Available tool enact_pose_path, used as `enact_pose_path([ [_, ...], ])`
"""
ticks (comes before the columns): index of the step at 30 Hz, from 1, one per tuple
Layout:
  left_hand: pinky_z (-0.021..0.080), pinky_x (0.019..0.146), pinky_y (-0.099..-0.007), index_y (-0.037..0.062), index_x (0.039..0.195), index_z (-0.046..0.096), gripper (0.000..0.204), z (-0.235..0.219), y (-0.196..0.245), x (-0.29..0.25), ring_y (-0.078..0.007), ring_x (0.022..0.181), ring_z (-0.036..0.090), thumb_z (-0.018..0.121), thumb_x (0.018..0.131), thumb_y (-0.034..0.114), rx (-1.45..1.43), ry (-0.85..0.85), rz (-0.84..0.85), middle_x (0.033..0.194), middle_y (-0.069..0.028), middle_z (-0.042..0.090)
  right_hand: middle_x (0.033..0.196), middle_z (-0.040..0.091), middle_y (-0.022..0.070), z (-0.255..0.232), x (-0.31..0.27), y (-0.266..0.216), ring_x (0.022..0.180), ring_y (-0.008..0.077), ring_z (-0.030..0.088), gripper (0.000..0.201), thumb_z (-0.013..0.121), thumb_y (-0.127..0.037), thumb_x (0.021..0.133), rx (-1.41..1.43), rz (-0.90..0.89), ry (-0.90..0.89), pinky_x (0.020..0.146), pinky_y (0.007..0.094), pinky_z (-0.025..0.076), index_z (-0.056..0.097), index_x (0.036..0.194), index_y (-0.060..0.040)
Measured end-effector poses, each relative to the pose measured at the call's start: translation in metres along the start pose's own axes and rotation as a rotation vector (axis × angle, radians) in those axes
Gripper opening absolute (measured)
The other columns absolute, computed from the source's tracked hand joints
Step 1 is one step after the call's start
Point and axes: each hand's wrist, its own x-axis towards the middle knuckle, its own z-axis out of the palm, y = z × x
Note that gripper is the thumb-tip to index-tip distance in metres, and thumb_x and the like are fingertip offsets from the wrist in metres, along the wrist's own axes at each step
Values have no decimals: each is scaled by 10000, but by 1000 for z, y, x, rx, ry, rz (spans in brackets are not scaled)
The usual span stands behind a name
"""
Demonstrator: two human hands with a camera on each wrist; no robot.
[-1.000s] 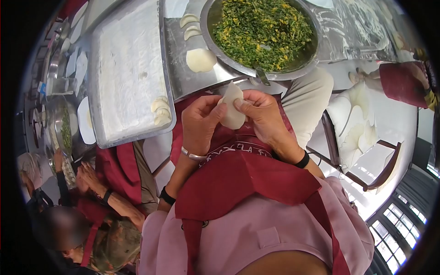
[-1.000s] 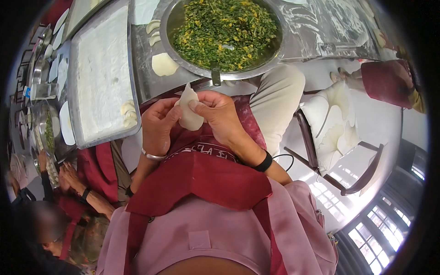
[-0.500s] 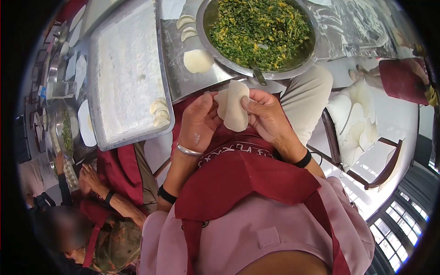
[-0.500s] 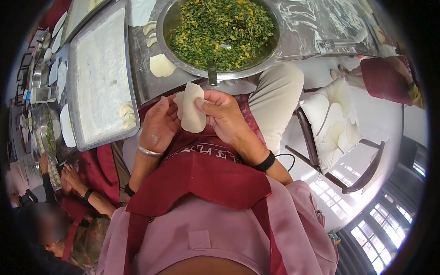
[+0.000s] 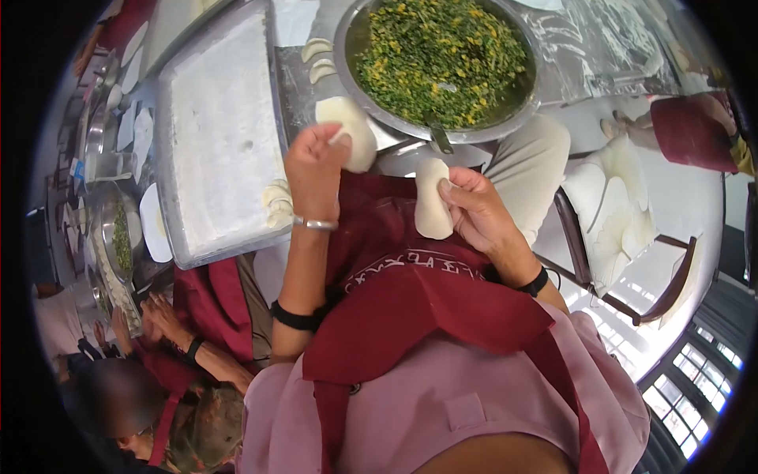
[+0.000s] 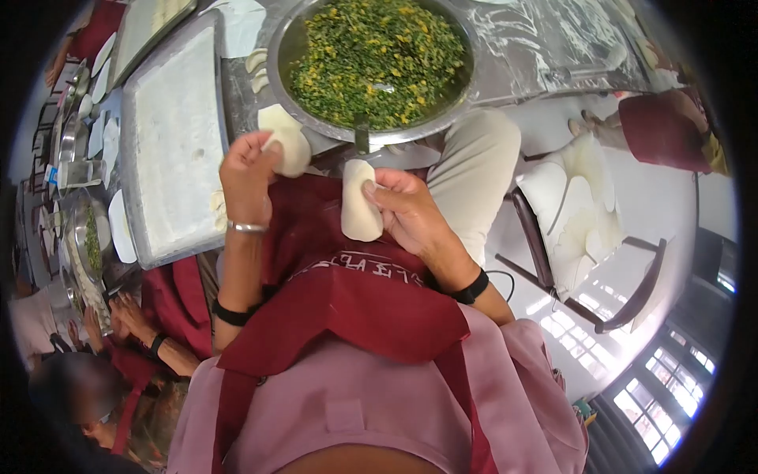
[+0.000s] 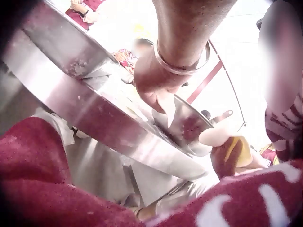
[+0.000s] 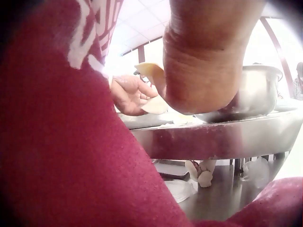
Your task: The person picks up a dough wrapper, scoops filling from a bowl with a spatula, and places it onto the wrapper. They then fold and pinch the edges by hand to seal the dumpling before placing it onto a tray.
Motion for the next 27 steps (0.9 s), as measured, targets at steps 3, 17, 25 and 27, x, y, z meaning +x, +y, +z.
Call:
enact_pose_path([
  [3,506,852,-272,-33,1127,628,273,11,17,-1,-150,964,635,654,866,41,322,36,282,1083,-106,671,1025,684,117,8,-4,-2,887,196,690,256,606,-84,943,19,23,-35,794,347,577,593,1161,51],
  [17,515,794,-238,-33,1045,618,217,-16,5,-42,-105,852,635,703,860,43,-269,-453,-298,986,-77,670,1051,673,134,25,4,-4,905,195,688,266,635,-47,912,-185,145,-1,795,343,586,606,1144,78],
  [25,519,807,-243,-28,1131,611,284,-19,11,-45,-120,911,633,675,856,-2,-100,-557,-107,1028,-70,661,973,678,116,27,5,-3,824,179,687,211,622,-84,935,-246,162,77,717,322,598,628,1078,71],
  [27,519,816,-246,-27,1149,613,305,-20,4,-42,-127,946,627,677,851,-6,-119,-574,-3,1061,-77,655,967,680,110,28,6,-2,818,176,687,207,619,-92,939,-224,158,78,711,318,599,632,1075,63],
])
